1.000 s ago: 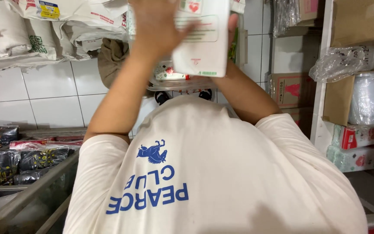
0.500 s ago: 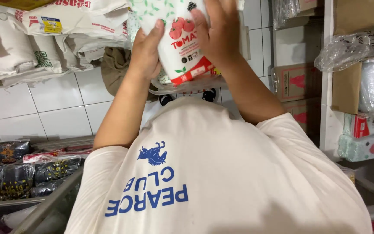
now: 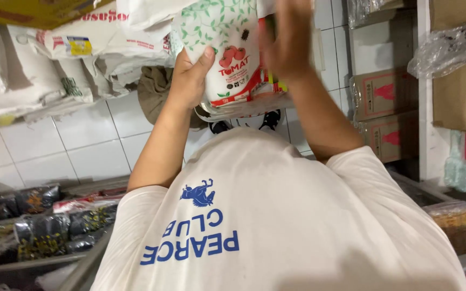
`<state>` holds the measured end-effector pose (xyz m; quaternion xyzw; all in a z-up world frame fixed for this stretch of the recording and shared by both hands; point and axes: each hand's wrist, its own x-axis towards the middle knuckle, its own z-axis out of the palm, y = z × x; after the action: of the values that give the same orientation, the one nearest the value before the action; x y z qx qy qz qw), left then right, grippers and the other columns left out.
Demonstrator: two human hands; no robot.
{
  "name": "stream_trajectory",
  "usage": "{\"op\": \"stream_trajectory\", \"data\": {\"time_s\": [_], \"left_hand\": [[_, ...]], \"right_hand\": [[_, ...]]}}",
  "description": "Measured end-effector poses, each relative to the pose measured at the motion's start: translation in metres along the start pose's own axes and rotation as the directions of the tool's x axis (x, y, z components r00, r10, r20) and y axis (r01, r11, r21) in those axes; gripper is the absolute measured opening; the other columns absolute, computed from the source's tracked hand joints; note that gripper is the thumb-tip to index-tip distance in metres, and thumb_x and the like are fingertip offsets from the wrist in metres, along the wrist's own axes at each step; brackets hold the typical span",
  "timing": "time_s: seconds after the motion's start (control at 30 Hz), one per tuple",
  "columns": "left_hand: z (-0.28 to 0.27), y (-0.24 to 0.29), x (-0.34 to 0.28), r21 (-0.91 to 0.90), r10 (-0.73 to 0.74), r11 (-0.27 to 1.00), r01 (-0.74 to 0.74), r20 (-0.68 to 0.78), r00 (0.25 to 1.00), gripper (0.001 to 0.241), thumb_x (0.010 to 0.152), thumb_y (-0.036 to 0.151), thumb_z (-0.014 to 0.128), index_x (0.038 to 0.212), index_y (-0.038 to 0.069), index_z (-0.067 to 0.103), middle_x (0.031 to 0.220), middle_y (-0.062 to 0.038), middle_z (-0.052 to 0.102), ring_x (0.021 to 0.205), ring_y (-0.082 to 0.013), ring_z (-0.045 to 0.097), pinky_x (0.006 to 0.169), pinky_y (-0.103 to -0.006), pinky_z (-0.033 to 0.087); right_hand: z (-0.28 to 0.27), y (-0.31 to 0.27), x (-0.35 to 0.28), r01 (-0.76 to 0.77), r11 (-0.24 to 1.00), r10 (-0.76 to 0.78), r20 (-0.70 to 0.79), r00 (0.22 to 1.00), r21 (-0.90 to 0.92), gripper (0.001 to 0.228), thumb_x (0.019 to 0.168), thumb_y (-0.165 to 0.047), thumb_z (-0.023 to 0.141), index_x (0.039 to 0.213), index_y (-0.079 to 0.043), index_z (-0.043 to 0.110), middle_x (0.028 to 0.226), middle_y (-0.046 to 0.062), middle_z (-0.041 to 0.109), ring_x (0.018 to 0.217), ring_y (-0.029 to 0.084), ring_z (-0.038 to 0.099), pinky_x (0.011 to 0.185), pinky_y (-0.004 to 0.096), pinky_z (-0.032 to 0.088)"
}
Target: The person sorts through plastic packaging in a clear bin, picking up and inspecting a green packet and several white Tomat-branded bags. They repeatedly flip and restack the bags before placing a red and white packet onto a shelf.
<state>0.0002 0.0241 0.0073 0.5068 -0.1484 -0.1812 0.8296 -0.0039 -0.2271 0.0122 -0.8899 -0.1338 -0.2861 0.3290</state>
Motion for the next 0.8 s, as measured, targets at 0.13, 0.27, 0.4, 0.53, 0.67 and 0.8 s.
{"op": "stream_trajectory", "data": {"time_s": [0.13,0.27,0.4,0.53,0.67,0.8], "left_hand": [[0.01,-0.014,0.019,-0.046,-0.077,0.996,0.077,-0.001,0.997,0.041,0.112,0.022,0.062,0.144,-0.003,0.058,0.132,-0.01,0.067,0.117,-0.0198,0.063,0.103,-0.0373,0.051],[0.037,-0.013,0.042,-0.213,-0.004,0.977,0.01,0.027,1.0,0.041,0.112,0.021,0.061,0.146,0.0,0.052,0.142,-0.01,0.064,0.13,-0.0213,0.062,0.116,-0.0387,0.05],[0.077,-0.015,0.052,-0.364,-0.091,0.92,0.142,0.154,0.984,0.044,0.112,0.025,0.062,0.147,0.001,0.05,0.143,-0.012,0.063,0.132,-0.0248,0.061,0.116,-0.0411,0.048],[0.15,-0.053,0.077,-0.216,-0.158,0.955,0.203,0.21,0.965,0.052,0.111,0.03,0.058,0.15,-0.002,0.046,0.148,-0.013,0.058,0.137,-0.0238,0.056,0.121,-0.0417,0.043],[0.216,-0.09,0.094,0.123,-0.143,0.986,0.114,0.265,0.954,0.057,0.114,0.039,0.047,0.151,-0.005,0.046,0.148,-0.016,0.06,0.135,-0.0227,0.057,0.119,-0.0362,0.042],[0.277,-0.126,0.103,0.076,-0.168,0.985,0.152,0.329,0.929,0.056,0.114,0.038,0.046,0.149,-0.005,0.047,0.147,-0.016,0.06,0.134,-0.0223,0.057,0.118,-0.0357,0.041]], "right_hand": [[0.011,-0.052,-0.031,0.487,0.87,-0.457,0.243,0.856,-0.078,0.071,0.111,-0.063,0.047,0.16,-0.013,0.042,0.165,0.015,0.033,0.156,0.036,0.02,0.124,0.065,0.006],[-0.003,-0.003,-0.045,0.136,0.987,-0.12,0.165,0.979,-0.086,0.08,0.113,-0.065,0.043,0.165,-0.007,0.024,0.168,0.02,0.028,0.159,0.041,0.018,0.13,0.06,0.009],[-0.056,0.045,-0.087,-0.377,0.692,0.331,0.194,0.924,0.615,0.074,0.112,-0.051,0.053,0.167,-0.008,0.028,0.159,0.014,0.046,0.147,0.027,0.041,0.126,0.043,0.031],[-0.117,0.062,-0.114,-0.44,0.218,0.479,0.297,0.826,0.871,0.055,0.109,-0.03,0.066,0.15,0.002,0.049,0.138,0.008,0.066,0.128,0.016,0.061,0.116,0.035,0.049],[-0.189,0.066,-0.14,-0.379,0.388,0.56,0.111,0.821,0.84,0.039,0.114,-0.025,0.058,0.143,0.0,0.052,0.128,0.005,0.068,0.114,0.01,0.062,0.104,0.029,0.051],[-0.24,0.084,-0.169,-0.388,0.38,0.66,0.048,0.75,0.84,0.034,0.113,-0.024,0.056,0.137,0.001,0.056,0.124,0.006,0.068,0.11,0.009,0.062,0.1,0.028,0.052]]}}
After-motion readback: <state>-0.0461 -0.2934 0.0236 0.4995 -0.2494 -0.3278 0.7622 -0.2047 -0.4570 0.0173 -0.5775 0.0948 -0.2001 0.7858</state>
